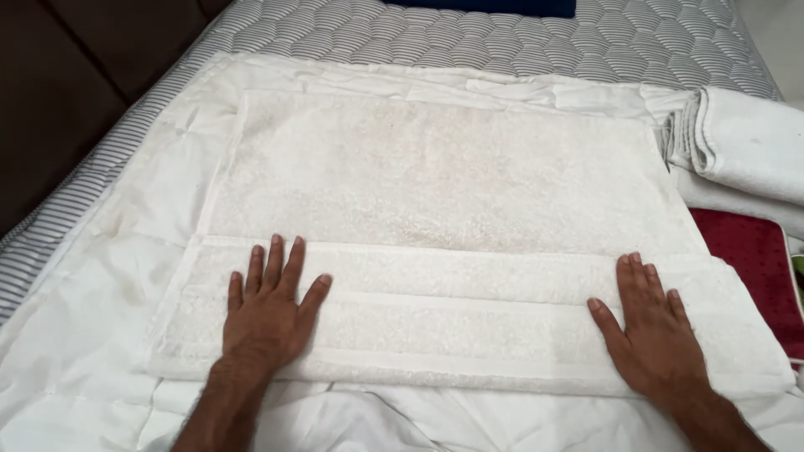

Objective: The person folds a white towel on a bed by hand. They smooth the towel, fold it in half lengthwise, then fold it again into thirds, and finally fold it into a compact rectangle. The folded towel is placed on a stack of other towels.

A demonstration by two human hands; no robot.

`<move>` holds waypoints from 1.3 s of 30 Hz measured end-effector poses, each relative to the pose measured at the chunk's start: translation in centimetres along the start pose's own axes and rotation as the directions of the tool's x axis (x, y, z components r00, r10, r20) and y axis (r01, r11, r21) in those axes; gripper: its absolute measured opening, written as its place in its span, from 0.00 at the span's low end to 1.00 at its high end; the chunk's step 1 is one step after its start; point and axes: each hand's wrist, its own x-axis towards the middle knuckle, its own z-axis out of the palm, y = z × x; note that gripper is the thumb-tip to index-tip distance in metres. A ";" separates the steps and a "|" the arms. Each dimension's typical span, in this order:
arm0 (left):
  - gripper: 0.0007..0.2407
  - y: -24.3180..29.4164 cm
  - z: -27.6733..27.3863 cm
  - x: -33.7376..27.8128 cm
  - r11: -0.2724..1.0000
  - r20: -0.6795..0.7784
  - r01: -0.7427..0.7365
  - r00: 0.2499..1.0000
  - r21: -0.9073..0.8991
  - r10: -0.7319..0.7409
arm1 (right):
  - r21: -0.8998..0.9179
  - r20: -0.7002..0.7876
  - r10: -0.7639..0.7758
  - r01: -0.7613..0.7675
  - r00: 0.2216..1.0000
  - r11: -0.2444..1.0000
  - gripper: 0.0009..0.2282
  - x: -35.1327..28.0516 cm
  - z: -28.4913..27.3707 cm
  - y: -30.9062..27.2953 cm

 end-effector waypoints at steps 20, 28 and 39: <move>0.31 6.5 1.5 -3.2 0.948 -0.054 -0.316 0.947 0.027 0.317 | -0.003 -0.056 -0.248 0.248 0.967 0.969 0.37 -2.1 -0.1 -4.6; 0.30 7.3 2.6 -2.6 0.959 -0.108 -0.267 0.955 0.093 0.276 | -0.018 0.036 -0.156 0.156 0.987 0.988 0.37 -2.2 -1.0 -5.3; 0.30 10.0 3.6 -4.2 0.896 -0.154 -0.441 0.883 0.043 0.443 | 0.019 -0.113 -0.329 0.334 0.937 0.943 0.35 -3.2 -0.2 -8.5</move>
